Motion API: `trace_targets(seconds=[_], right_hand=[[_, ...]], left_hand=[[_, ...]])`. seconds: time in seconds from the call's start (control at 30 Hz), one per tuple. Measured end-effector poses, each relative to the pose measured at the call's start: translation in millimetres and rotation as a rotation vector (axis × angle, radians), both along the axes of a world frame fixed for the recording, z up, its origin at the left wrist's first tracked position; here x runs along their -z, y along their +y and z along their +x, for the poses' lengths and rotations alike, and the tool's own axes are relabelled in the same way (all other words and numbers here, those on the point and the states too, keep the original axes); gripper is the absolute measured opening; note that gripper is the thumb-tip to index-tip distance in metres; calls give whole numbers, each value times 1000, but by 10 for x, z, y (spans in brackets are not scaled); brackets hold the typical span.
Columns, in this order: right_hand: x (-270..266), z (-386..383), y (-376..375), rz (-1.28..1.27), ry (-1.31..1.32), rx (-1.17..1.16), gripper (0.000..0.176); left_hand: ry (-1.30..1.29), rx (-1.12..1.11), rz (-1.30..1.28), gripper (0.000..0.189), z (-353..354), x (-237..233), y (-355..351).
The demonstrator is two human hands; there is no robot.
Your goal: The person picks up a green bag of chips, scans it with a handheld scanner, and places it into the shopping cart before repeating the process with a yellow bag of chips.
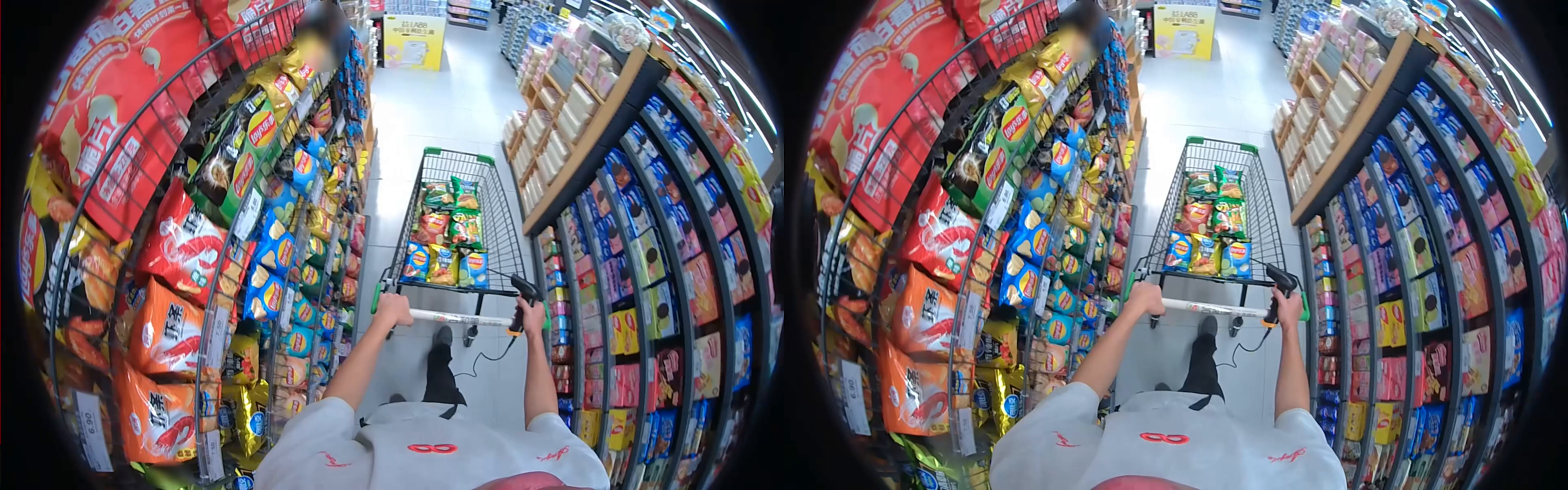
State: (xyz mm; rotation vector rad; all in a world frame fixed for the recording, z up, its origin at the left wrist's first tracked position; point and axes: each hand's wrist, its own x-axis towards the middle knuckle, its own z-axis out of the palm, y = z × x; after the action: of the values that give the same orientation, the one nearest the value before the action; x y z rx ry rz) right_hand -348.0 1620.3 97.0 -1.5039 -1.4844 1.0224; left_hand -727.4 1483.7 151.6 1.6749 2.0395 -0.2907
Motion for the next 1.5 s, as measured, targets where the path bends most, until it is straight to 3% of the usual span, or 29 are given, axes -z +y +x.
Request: trace_targets(seconds=[0.33, 0.5, 0.57, 0.67, 0.7, 0.83, 1.17, 1.4, 1.5], right_hand=[[-129, -577, 1266, 48, -177, 32, 36], [75, -837, 2150, -20, -283, 11, 41], [-151, -963, 2325, -62, -304, -25, 43], [-172, -1198, 2635, 49, -358, -16, 40], [-150, -1260, 2748, 23, -342, -35, 37], [-248, -1547, 3067, 67, -415, -71, 55], [-89, -2085, 4129, 31, -373, -156, 42], [-86, -2286, 4513, 230, -484, -137, 42], [-113, -2482, 4626, 494, -485, -60, 37]], left_hand=[[23, -14, 25, 34, -467, 59, 1229], [-15, 74, -78, 61, -759, -32, 1950], [-13, 106, -121, 74, -920, 40, 2225], [-87, 89, -98, 78, -1249, 229, 2582], [-75, 86, -110, 78, -1303, 154, 2696], [-50, -4, -99, 74, -1581, 128, 3089], [48, -93, -55, 61, -2089, -41, 3951], [11, -101, 33, 63, -2610, -80, 4547], [-2, -92, 50, 60, -2808, -116, 4812]])
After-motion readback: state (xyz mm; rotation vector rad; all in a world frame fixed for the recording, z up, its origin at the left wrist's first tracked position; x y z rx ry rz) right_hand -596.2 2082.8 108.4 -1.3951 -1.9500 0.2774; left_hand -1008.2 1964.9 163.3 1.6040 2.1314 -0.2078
